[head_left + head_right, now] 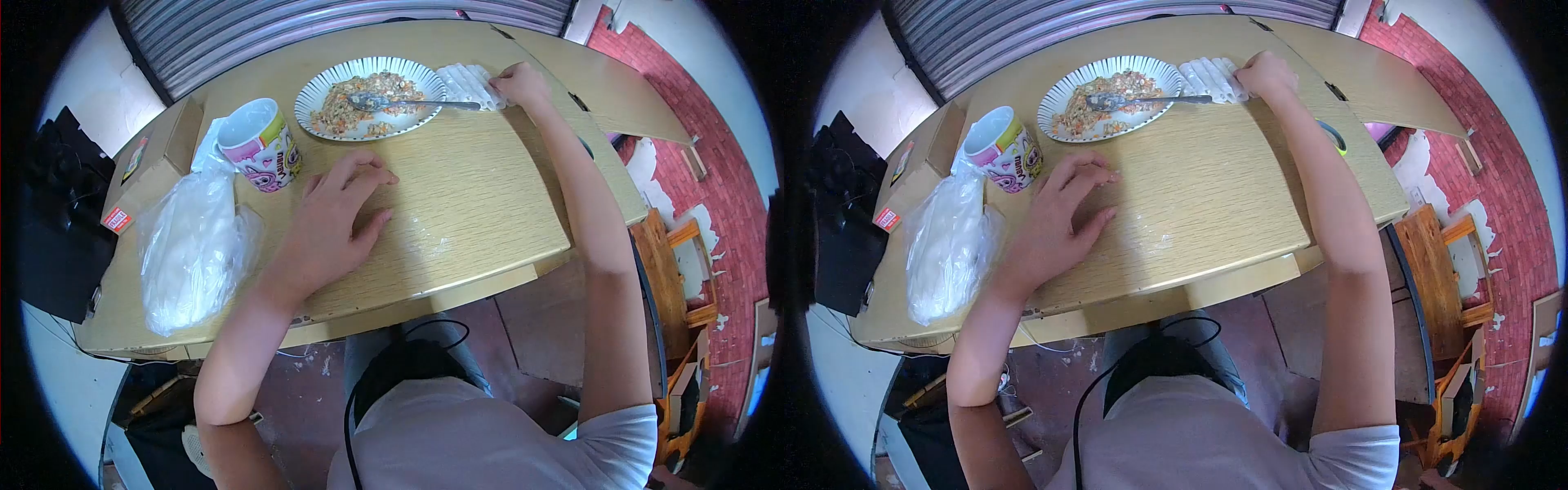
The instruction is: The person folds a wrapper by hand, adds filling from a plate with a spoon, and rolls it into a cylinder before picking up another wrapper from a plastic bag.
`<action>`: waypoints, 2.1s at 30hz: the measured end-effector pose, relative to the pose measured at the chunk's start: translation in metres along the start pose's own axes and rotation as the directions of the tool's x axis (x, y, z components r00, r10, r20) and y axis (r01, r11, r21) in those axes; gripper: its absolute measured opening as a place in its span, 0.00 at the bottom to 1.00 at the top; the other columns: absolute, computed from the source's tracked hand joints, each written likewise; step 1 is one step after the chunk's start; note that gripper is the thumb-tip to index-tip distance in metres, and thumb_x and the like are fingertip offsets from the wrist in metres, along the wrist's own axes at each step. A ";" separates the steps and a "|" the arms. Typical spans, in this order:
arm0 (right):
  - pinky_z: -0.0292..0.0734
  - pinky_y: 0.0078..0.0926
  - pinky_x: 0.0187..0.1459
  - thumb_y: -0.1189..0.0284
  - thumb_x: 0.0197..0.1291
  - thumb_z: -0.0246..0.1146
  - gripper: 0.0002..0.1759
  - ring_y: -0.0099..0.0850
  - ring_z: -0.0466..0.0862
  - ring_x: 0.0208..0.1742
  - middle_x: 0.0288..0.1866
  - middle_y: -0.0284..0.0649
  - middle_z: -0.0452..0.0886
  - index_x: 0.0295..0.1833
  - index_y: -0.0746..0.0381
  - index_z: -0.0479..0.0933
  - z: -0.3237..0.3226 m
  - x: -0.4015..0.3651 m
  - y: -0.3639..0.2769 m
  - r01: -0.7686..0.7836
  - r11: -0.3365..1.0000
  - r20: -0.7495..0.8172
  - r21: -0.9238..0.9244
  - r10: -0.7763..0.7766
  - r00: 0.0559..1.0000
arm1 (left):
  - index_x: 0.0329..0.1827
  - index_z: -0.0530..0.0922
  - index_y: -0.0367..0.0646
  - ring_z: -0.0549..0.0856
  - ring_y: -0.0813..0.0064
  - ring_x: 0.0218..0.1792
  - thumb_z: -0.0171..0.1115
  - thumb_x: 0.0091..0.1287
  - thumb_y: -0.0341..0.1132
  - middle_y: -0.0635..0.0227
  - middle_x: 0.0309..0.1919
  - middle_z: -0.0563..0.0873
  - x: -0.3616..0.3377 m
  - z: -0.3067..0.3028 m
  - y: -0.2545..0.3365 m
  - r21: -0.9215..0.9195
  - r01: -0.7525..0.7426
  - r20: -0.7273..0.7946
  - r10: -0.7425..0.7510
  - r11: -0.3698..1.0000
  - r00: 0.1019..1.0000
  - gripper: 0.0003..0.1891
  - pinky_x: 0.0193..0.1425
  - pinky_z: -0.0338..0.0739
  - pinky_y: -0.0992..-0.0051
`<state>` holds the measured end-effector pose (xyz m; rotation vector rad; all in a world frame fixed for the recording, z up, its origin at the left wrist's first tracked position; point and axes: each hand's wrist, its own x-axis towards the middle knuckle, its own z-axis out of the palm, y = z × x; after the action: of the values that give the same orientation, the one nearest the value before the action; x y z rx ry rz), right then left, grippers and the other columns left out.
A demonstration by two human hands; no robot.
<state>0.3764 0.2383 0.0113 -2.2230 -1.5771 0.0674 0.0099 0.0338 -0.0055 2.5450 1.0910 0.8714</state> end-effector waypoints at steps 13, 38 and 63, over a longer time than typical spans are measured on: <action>0.83 0.38 0.58 0.54 0.56 0.75 0.15 0.36 0.91 0.55 0.47 0.33 0.94 0.48 0.43 0.93 -0.004 0.002 0.014 0.115 0.991 0.032 0.063 -0.117 0.993 | 0.60 0.81 0.45 0.80 0.57 0.66 0.68 0.69 0.33 0.62 0.65 0.78 -0.001 -0.002 0.000 0.042 -0.011 -0.028 0.012 0.999 1.000 0.17 0.69 0.70 0.54; 0.77 0.50 0.67 0.58 0.69 0.63 0.17 0.43 0.90 0.56 0.54 0.43 0.91 0.59 0.39 0.89 0.012 0.006 0.007 0.353 0.914 -0.112 -0.201 -0.379 0.919 | 0.59 0.81 0.44 0.81 0.54 0.65 0.68 0.70 0.33 0.62 0.63 0.78 -0.001 -0.001 -0.002 -0.009 -0.017 -0.010 0.017 1.000 1.000 0.15 0.68 0.71 0.53; 0.78 0.24 0.38 0.65 0.71 0.68 0.12 0.21 0.90 0.43 0.44 0.34 0.93 0.57 0.53 0.88 -0.026 -0.020 -0.010 0.648 0.704 -0.579 0.291 -0.410 0.705 | 0.54 0.86 0.38 0.86 0.57 0.61 0.68 0.68 0.23 0.55 0.57 0.87 -0.118 -0.082 -0.004 0.286 0.418 -0.562 -0.202 0.862 0.802 0.12 0.67 0.77 0.64</action>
<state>0.3678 0.2152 0.0342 -1.1917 -1.6396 -0.2287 -0.1063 -0.0495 0.0074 2.3413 1.9822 1.4023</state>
